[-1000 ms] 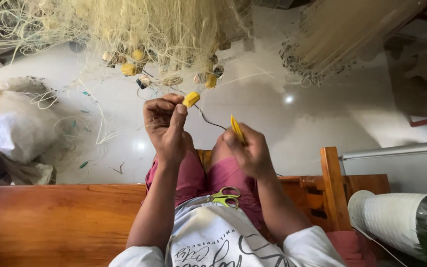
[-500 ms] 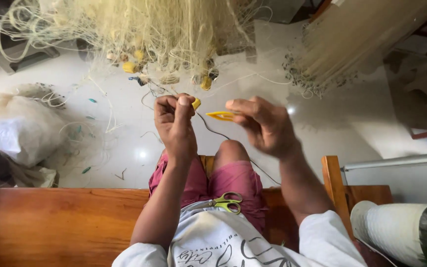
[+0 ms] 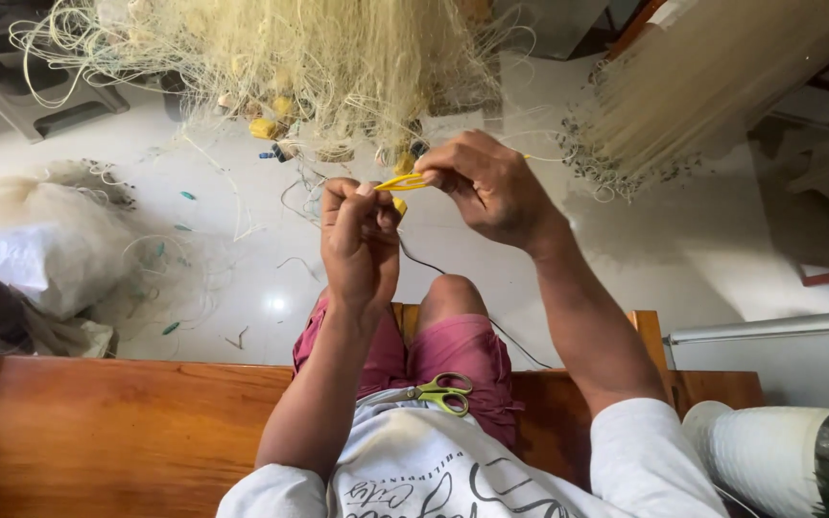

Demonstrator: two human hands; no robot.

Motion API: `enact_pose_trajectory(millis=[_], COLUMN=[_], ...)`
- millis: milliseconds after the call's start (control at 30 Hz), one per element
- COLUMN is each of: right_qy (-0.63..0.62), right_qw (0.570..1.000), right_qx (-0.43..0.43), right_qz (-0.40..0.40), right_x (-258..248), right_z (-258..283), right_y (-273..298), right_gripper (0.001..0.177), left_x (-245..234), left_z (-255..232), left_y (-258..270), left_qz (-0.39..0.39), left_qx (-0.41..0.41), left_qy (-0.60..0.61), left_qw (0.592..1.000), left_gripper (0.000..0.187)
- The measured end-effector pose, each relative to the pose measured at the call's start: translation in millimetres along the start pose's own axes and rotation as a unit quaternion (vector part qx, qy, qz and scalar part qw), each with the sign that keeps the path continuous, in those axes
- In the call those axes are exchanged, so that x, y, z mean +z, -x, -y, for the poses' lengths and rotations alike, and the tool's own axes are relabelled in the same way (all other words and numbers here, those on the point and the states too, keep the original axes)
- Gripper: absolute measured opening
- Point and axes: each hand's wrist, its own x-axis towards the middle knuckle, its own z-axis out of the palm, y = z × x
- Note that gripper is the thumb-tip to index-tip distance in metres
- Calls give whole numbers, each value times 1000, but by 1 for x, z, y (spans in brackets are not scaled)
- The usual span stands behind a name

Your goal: Repairing a fishing net by weaving twine with a shuttle and cutting it with scissors.

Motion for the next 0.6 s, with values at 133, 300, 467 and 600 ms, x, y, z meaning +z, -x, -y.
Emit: enact_pose_trajectory(millis=[133,300,467,600], right_qy=[-98,-133,-306,-125], right_qw=[993,980,921,949], right_qx=[-37,-85,-56,26], right_qz=[-58,-124,-235,-288], right_x=[27,39,-8,-23], right_z=[-9,-9,46,29], right_y=[-1,-8,33,67], right_gripper=[33,26,24,36], left_x=[3,-5,-8,-9], left_z=[8,17,14,9], left_y=[0,-7,-10,-12], left_qz=[7,47,63,81], left_qx=[-6,30,37,37], left_qy=[-19,-78,-100,-88], left_qw=[1000,995,992,992], left_gripper=[17,16,16,20])
